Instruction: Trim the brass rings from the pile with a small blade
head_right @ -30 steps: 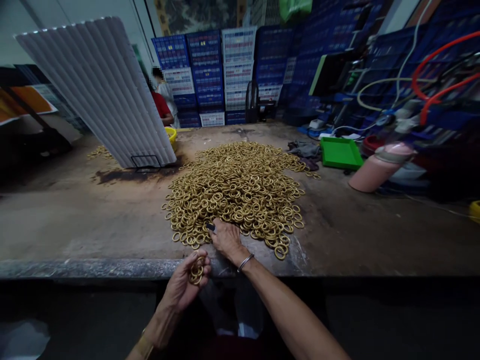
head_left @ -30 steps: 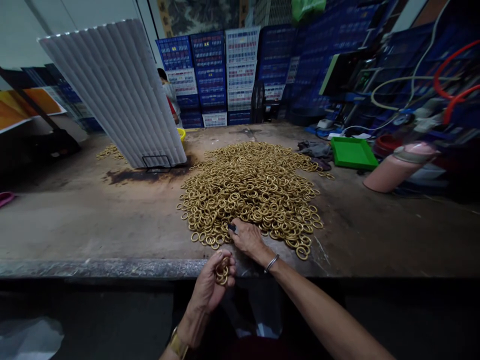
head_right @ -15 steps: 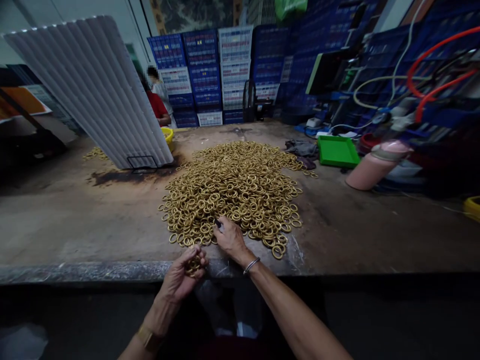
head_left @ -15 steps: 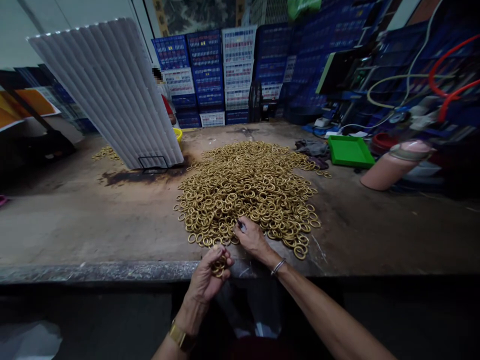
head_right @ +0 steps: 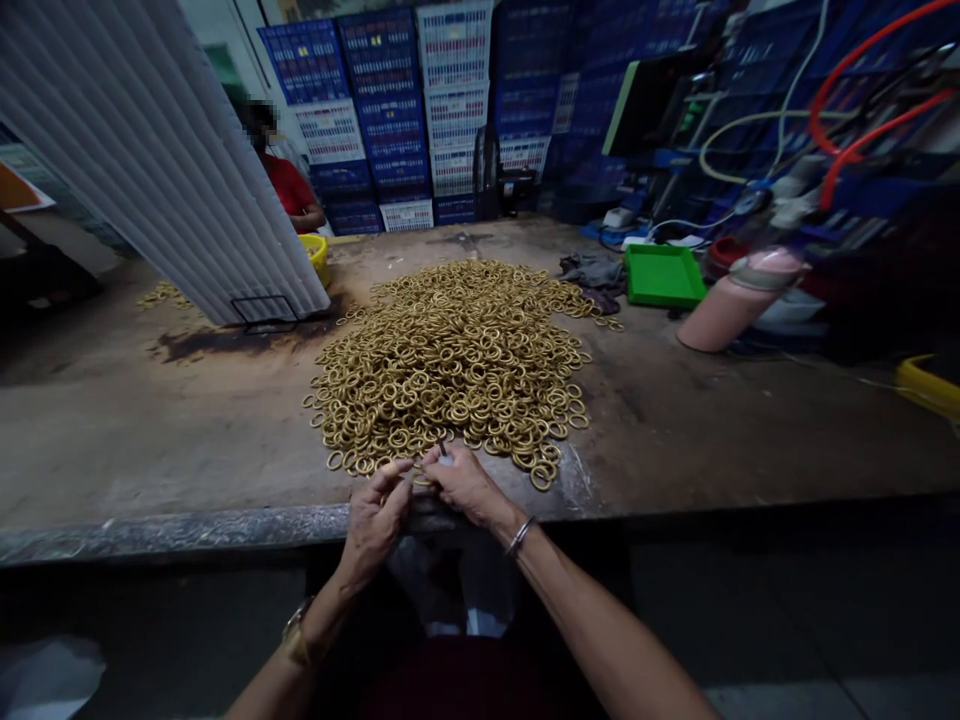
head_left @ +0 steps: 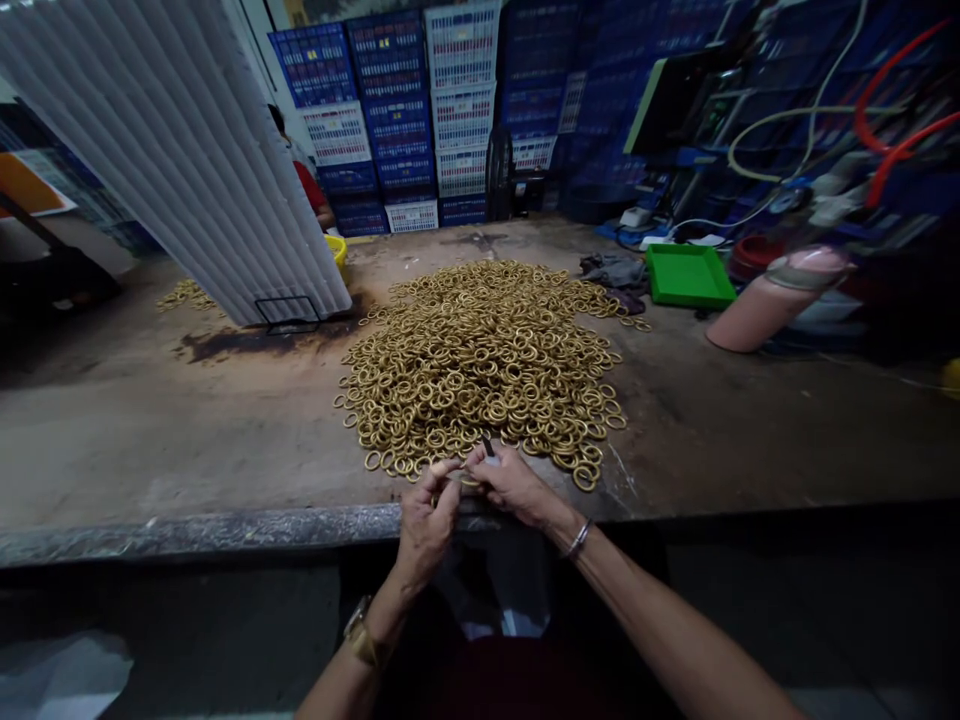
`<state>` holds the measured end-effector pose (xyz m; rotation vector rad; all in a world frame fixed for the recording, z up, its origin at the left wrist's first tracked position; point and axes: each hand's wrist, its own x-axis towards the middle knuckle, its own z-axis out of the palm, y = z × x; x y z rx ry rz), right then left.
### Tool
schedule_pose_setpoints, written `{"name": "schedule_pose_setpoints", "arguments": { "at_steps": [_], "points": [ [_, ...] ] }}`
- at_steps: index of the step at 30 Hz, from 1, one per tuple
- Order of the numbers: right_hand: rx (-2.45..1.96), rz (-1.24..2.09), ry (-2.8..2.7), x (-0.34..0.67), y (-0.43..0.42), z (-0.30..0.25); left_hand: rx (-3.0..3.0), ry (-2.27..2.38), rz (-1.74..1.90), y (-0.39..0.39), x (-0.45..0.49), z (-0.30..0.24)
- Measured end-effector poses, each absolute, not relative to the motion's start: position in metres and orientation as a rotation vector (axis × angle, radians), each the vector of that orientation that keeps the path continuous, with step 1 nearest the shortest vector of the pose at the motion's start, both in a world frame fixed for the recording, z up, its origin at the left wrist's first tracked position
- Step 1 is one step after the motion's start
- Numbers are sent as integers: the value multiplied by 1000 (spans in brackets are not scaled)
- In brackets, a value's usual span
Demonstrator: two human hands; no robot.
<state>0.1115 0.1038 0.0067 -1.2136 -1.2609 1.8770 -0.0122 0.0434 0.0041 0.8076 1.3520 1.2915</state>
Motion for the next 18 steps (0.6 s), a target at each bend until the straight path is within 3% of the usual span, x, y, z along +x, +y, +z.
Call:
{"name": "schedule_pose_setpoints", "arguments": {
  "at_steps": [7,14,18],
  "points": [
    [-1175,1930,-1221,110,100,6,946,1302,1316,42,-12,2],
    [-1250,1518,-1546,107,97,7,873,1322,1287,42,-15,1],
    [-1272,1492,-1576,105,97,4,744,1275,1208,41,-16,3]
  ]
}}
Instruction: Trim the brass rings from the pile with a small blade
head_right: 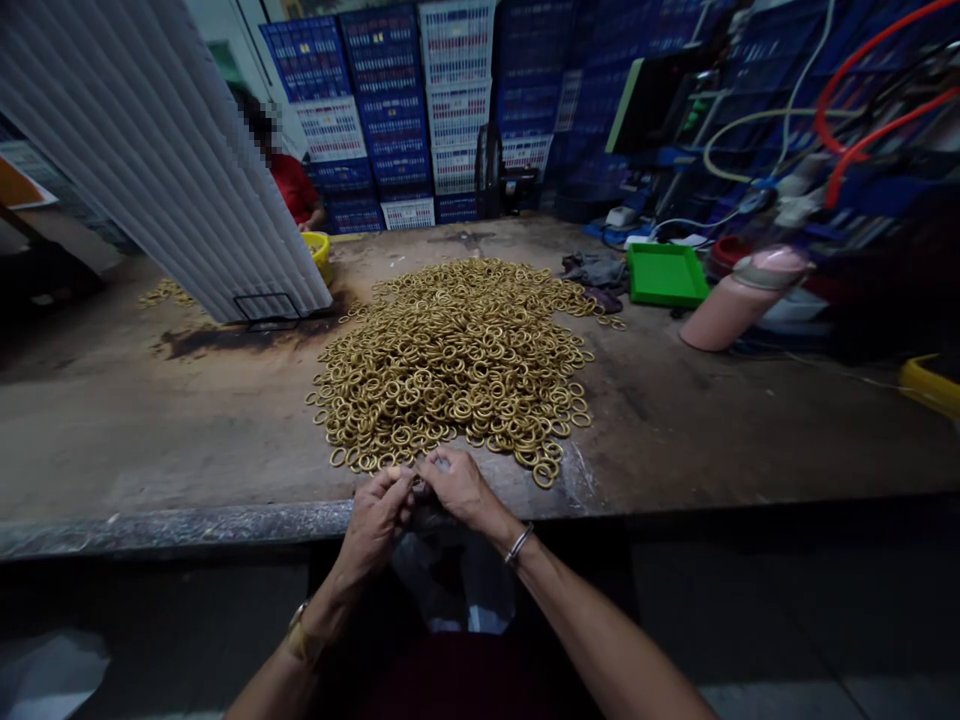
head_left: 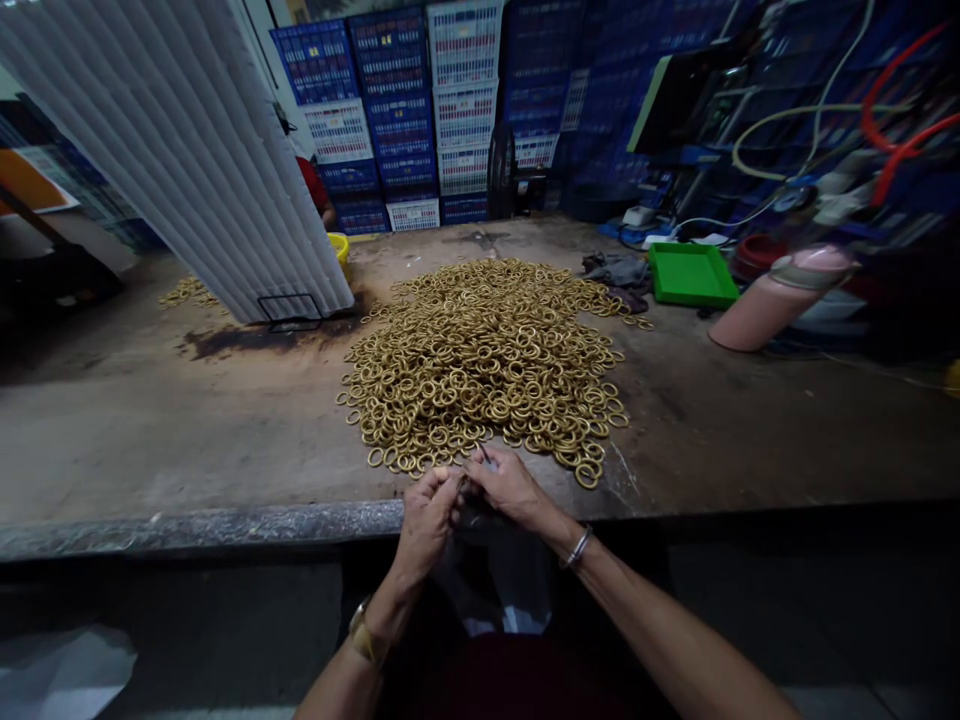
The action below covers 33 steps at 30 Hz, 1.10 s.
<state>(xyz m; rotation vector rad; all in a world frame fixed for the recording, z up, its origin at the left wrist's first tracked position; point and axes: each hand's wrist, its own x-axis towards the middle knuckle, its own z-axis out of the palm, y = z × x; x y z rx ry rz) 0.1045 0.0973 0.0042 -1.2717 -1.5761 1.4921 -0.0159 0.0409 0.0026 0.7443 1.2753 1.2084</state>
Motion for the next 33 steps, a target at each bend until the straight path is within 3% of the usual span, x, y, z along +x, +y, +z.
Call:
{"name": "schedule_pose_setpoints", "arguments": {
  "at_steps": [7,17,24,33],
  "points": [
    [-1250,1614,-1509,105,100,-5,658,1068,1142,38,-17,7],
    [-1206,792,-2374,114,91,0,686,1172,1211,40,-13,2],
    [-1443,629,-2575,111,93,7,721,1204,1215,33,-14,5],
    [-1560,457,-2325,108,117,-6,464,909,1206,26,-15,13]
  ]
}}
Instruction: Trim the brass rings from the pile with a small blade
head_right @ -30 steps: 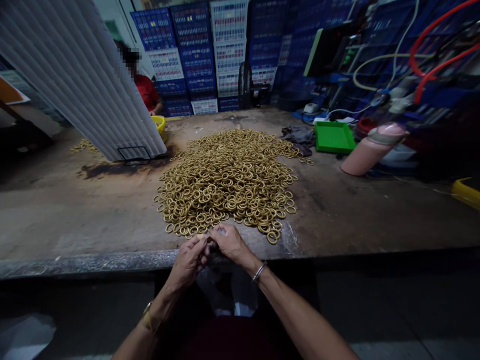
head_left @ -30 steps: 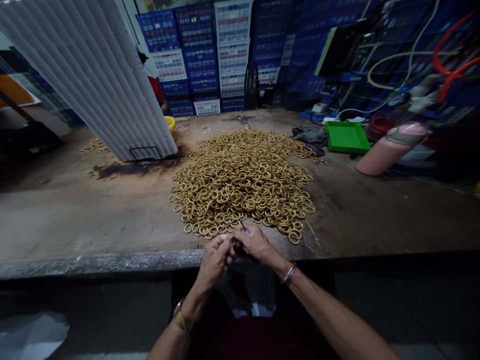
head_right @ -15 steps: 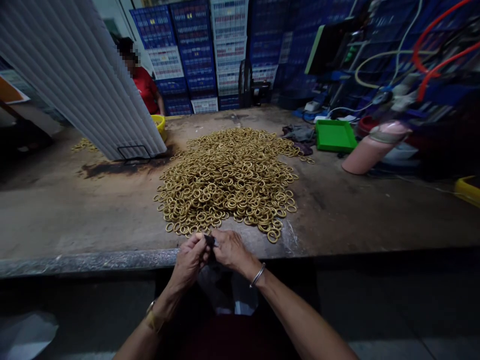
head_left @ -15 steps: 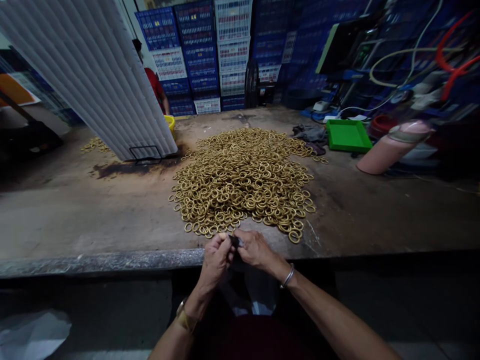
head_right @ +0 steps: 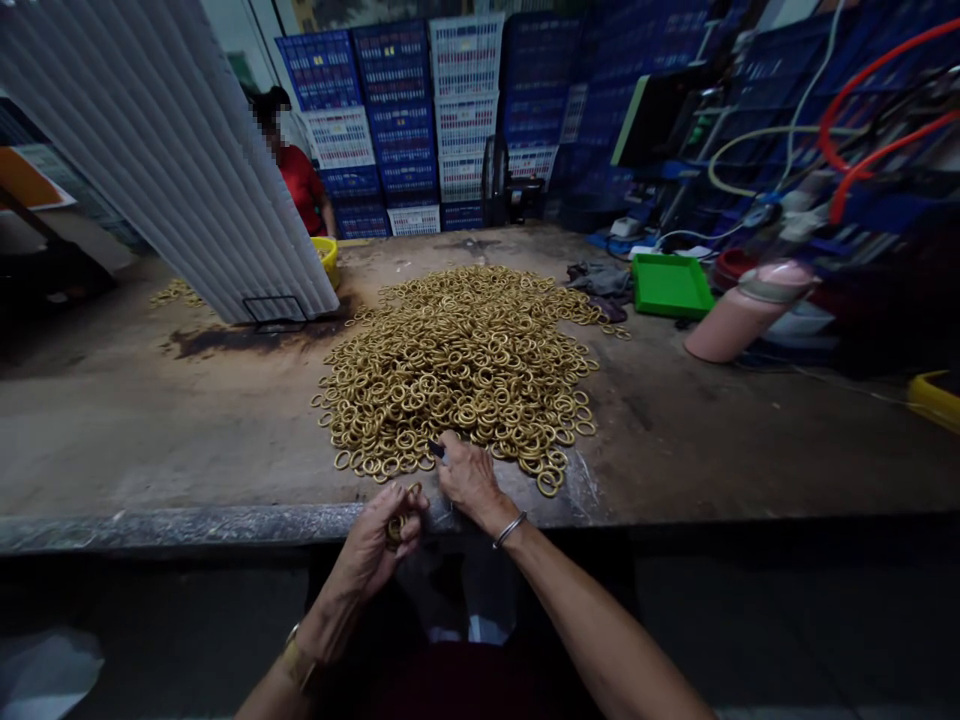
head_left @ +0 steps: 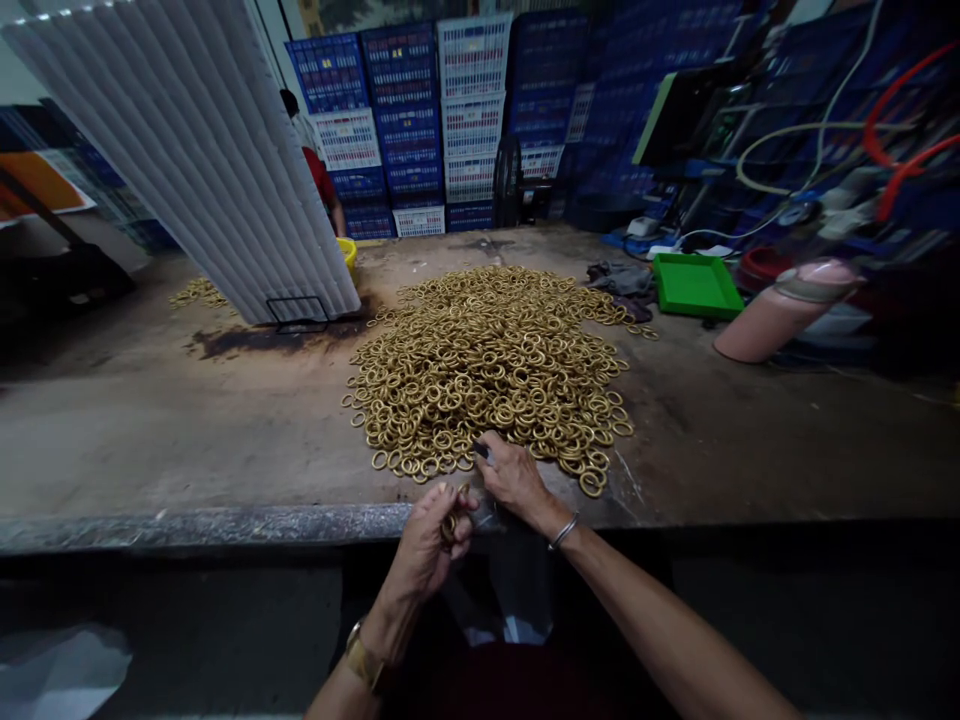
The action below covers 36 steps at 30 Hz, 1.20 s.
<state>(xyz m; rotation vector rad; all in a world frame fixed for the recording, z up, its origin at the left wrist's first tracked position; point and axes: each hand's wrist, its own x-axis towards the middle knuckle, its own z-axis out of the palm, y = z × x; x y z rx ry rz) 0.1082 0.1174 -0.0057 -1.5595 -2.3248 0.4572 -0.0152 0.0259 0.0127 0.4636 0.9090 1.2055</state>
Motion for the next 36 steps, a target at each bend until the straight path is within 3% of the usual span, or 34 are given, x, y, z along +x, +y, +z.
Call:
{"name": "schedule_pose_setpoints", "arguments": {
  "at_steps": [10,16,28,36],
  "points": [
    [-1449,408,-2388,89,123,-8,260,706,1239,29,-25,6],
    [-1321,509,-2125,99,128,-14,223,770,1234,34,-26,6],
    [-1237,1650,-1381,116,103,9,993,1309,1374,43,-10,-3],
    [-1147,1971,-1211,114,96,7,976,1238,1355,41,-10,6]
  ]
}}
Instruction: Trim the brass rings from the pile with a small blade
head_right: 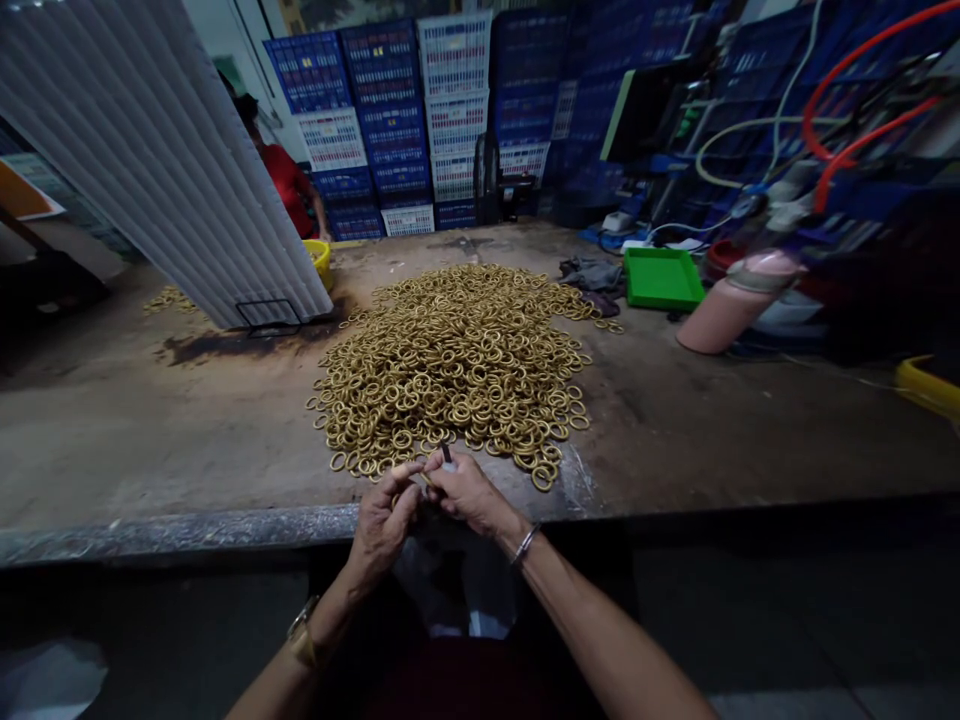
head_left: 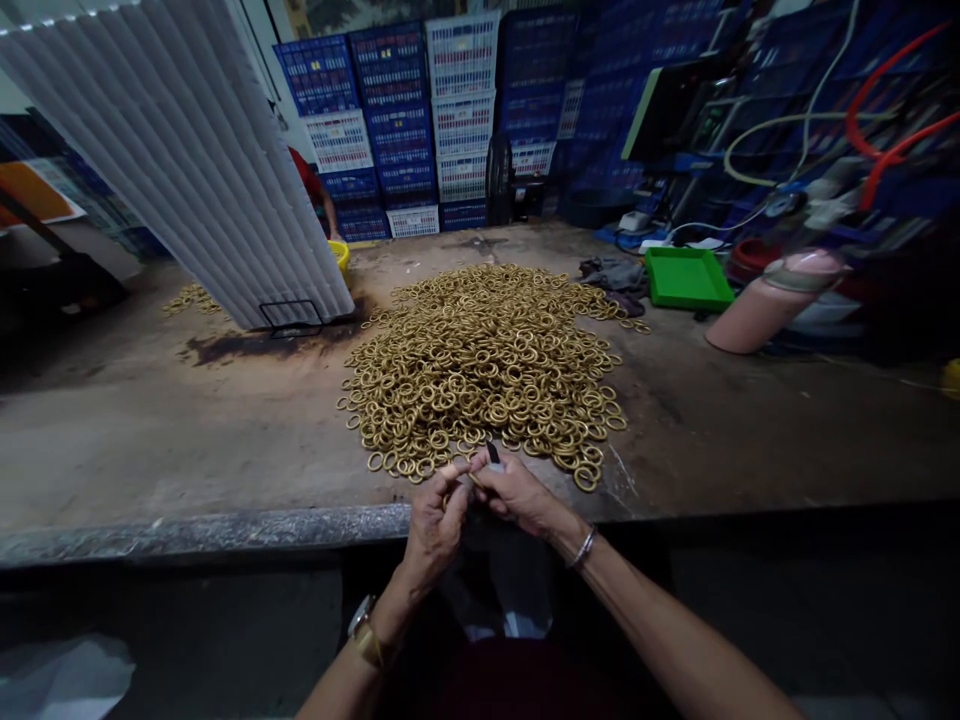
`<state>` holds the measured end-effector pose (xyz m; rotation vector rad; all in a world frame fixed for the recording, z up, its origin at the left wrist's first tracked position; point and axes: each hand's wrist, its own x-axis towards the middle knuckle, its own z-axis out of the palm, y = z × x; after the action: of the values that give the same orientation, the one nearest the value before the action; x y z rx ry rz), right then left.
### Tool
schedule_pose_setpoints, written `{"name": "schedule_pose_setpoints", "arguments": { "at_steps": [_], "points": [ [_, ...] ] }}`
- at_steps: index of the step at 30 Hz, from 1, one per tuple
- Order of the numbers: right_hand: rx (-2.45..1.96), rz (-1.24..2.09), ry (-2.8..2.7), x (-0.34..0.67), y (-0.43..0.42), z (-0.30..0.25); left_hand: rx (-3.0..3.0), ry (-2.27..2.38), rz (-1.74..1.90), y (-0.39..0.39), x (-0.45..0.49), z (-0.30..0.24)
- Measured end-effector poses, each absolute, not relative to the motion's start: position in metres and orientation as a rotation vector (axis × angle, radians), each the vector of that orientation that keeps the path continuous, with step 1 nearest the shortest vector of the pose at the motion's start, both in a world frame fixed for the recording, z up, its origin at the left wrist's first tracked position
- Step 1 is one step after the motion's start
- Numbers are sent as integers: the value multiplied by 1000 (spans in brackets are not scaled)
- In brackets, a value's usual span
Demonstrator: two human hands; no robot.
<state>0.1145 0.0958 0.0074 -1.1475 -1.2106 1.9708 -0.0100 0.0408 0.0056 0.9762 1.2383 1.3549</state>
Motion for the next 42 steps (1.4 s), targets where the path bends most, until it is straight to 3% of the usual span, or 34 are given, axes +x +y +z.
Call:
{"name": "schedule_pose_setpoints", "arguments": {
  "at_steps": [6,13,19,23,28,36,42],
  "points": [
    [-1144,2005,-1274,111,93,8,1022,1226,1304,42,-11,5],
    [-1280,1611,-1473,114,93,3,1215,1477,1400,42,-18,1],
    [-1285,1403,-1638,108,94,-2,1073,1357,1313,40,-14,6],
    [-1266,1443,-1625,106,95,0,857,1233,1113,39,-16,6],
    [-1236,1621,-1515,108,95,1,789,1157,1145,38,-17,5],
    [-1242,960,-2142,118,88,1,800,1227,1179,38,-15,6],
    [-1308,763,-2426,118,82,5,877,1271,1198,39,-13,2]
  ]
}}
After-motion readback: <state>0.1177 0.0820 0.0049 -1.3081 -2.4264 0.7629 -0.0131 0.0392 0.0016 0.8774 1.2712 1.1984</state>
